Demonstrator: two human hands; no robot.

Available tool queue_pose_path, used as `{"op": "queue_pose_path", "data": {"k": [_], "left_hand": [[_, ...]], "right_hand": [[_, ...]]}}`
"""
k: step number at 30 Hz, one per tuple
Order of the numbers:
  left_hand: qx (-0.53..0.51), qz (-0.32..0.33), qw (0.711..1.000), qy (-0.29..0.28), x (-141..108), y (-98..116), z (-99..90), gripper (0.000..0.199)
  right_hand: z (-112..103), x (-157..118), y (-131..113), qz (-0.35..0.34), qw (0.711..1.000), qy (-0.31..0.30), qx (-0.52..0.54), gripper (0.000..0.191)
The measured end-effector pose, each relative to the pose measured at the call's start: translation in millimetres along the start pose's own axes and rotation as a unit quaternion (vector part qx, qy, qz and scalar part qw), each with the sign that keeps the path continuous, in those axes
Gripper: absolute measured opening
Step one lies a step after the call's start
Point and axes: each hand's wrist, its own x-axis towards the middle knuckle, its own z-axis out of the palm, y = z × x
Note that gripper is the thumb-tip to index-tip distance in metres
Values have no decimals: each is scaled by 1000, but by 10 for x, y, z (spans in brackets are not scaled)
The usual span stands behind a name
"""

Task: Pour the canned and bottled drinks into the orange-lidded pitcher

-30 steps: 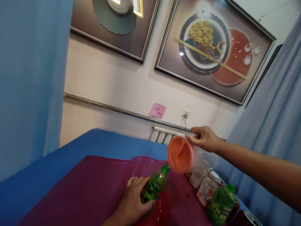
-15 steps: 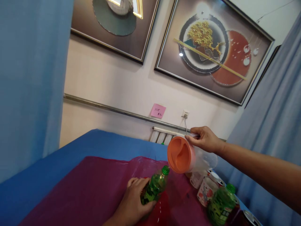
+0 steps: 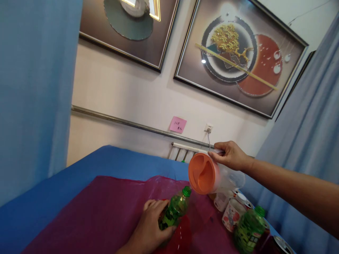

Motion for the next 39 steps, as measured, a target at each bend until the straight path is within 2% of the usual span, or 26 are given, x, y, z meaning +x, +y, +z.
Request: {"op": "queue_pose_path", "data": {"k": [24, 39], "left_hand": [[5, 11, 1000, -6, -10, 57, -42, 39], [-3, 7, 1000, -11, 2, 29, -13, 52]], "right_hand": [[-23, -22, -30, 3, 1000, 1, 7, 47], [-27, -40, -15, -3, 1000, 7, -4, 47]]}}
